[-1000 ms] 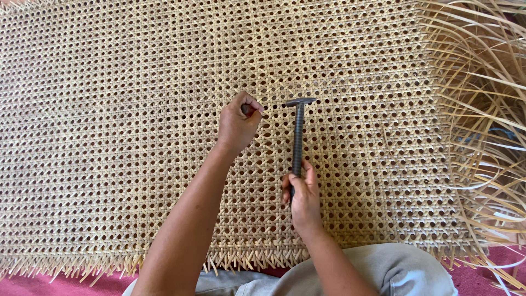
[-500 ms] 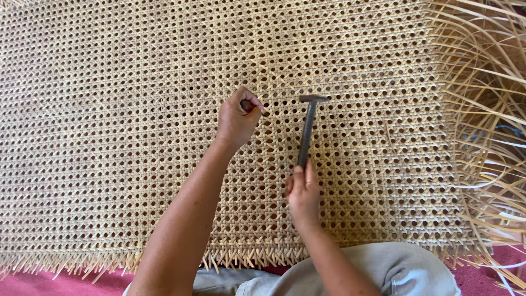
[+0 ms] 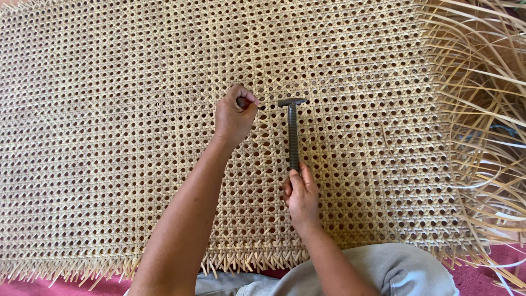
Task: The person sits on a red mat and uses a hammer and a metal tool to tap and secure the woven structure of a large natural fiber mat. The person repeatedly hammers along the mat's surface to tighten or align the weave.
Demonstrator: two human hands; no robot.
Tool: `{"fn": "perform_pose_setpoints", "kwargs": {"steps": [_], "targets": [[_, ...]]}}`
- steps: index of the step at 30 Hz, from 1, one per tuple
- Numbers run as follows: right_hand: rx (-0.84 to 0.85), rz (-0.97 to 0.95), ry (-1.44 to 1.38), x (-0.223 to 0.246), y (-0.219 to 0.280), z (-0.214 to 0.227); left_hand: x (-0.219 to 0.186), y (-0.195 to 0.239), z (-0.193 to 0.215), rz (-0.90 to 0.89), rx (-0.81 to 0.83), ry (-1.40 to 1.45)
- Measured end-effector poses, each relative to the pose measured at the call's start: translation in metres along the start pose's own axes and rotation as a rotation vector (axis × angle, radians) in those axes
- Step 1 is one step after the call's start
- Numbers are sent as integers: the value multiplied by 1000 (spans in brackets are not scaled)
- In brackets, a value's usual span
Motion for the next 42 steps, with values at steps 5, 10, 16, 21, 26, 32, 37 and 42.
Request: {"fn": "perform_pose_setpoints", "kwargs": {"steps": [5,10,16,21,26,32,37,42], "targets": [[-112,62,151,27,3,1,2,-6,-2,54,28,-120],[90,-116,116,1,-5,-23,14,-12,-8,103,66,-201],[-10,35,248,11,-8,-16,11,-12,-1,110,47,-116],[29,-62,70,-3,-14,-9,-7,-10,2,67,45,-77],[30,-33,52,9,-11,-16,-24,-24,1,-20,62,-78],[3,-40,39,5,-18,-8,-19,-33,-5,-51,86,-161],[-26,-48,60,8,-19,-4,-22,-35,-8,-85,111,-261],[-42,74,-7,34,-19,-8,-13,-44,-27,-111,266,-382]]}}
Point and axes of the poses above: each hand's wrist, its own y-axis away from the middle knuckle, its own z-axis out of the back of the hand, x = y × z, the point moved 8 cm from there along -y, towards the middle knuckle, and after that the axes turned 6 degrees about -y, right-handed, at the moved point
